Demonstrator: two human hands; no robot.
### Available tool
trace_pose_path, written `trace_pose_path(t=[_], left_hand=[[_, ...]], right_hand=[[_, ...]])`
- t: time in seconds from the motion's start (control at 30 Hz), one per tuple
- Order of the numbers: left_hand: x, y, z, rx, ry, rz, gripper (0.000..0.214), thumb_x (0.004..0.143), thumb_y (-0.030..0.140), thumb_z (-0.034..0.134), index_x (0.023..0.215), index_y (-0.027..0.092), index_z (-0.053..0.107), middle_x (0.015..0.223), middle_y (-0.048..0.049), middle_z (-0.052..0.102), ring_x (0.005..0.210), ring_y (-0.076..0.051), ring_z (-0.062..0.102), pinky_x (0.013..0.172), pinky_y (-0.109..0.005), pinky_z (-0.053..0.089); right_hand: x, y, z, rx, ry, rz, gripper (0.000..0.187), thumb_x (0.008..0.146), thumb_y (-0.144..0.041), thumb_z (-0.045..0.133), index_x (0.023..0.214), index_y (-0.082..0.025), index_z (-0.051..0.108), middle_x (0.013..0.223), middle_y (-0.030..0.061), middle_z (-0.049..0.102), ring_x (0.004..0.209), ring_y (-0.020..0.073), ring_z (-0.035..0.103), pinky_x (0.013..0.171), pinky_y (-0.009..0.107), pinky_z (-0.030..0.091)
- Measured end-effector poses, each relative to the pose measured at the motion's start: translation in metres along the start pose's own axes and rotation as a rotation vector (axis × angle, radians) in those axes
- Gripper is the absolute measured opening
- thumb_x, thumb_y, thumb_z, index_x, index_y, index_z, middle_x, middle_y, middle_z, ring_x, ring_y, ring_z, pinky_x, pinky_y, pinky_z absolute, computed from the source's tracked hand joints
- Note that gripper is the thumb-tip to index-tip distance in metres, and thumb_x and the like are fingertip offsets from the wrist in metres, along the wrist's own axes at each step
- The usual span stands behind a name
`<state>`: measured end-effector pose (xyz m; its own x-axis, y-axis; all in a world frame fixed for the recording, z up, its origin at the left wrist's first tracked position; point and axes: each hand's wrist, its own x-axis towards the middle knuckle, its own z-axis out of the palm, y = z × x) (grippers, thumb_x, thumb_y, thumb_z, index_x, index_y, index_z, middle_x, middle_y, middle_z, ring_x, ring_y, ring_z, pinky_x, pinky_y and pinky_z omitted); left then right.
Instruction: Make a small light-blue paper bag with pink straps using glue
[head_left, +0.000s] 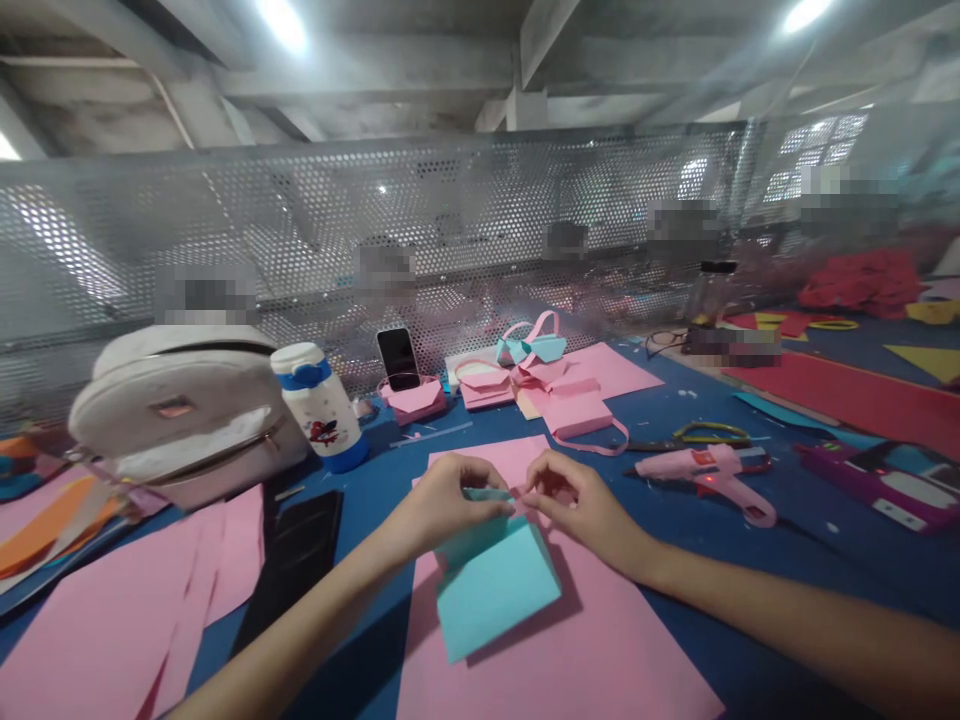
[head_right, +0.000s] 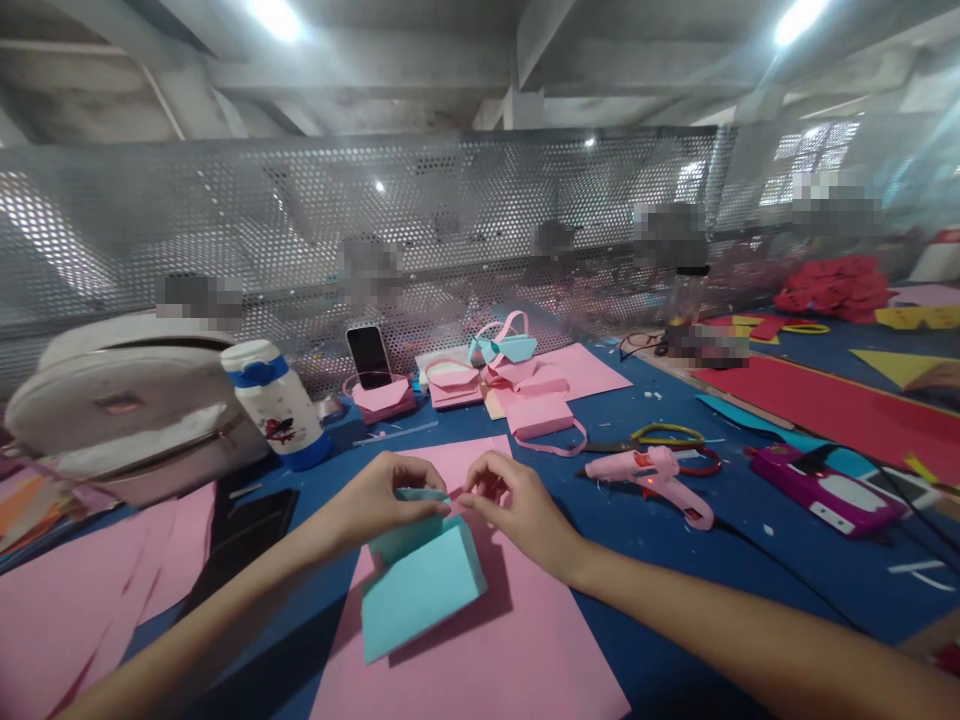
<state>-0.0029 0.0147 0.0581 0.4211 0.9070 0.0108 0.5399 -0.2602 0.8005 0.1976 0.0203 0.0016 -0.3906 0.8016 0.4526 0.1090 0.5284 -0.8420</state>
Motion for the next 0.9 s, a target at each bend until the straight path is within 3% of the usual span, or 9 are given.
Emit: trace_pose_path(t=[0.17, 0.53, 0.9], left_hand=[[-0.001, 0.002, 0.002, 0.015, 0.100, 0.014, 0.009, 0.070, 0.026, 0.072, 0.069, 0.017, 0.073, 0.072, -0.0014, 0.071, 0.070, -0.016, 0.062, 0.067, -0.025, 0.047], [-0.005, 0.009, 0.010, 0.058, 0.132, 0.061, 0.014, 0.074, 0.029, 0.074, 0.070, 0.016, 0.073, 0.067, -0.0003, 0.070, 0.064, -0.015, 0.059, 0.061, -0.024, 0.044], [-0.006, 0.013, 0.004, 0.106, 0.113, 0.101, 0.015, 0.080, 0.019, 0.061, 0.080, 0.017, 0.076, 0.085, -0.0032, 0.078, 0.081, -0.019, 0.069, 0.077, -0.028, 0.049]], right_hand=[[-0.002, -0.002, 0.002, 0.069, 0.017, 0.061, 0.024, 0.083, -0.042, 0.070, 0.077, -0.018, 0.067, 0.074, 0.0020, 0.067, 0.067, 0.0159, 0.059, 0.061, 0.026, 0.045], [0.000, 0.001, 0.004, 0.181, 0.049, 0.211, 0.028, 0.070, -0.046, 0.079, 0.074, -0.018, 0.077, 0.068, 0.0044, 0.072, 0.061, 0.0180, 0.062, 0.059, 0.029, 0.050], [0.005, 0.000, 0.002, 0.244, -0.001, 0.264, 0.026, 0.067, -0.045, 0.081, 0.069, -0.019, 0.079, 0.069, 0.0044, 0.076, 0.064, 0.0180, 0.064, 0.062, 0.028, 0.048]])
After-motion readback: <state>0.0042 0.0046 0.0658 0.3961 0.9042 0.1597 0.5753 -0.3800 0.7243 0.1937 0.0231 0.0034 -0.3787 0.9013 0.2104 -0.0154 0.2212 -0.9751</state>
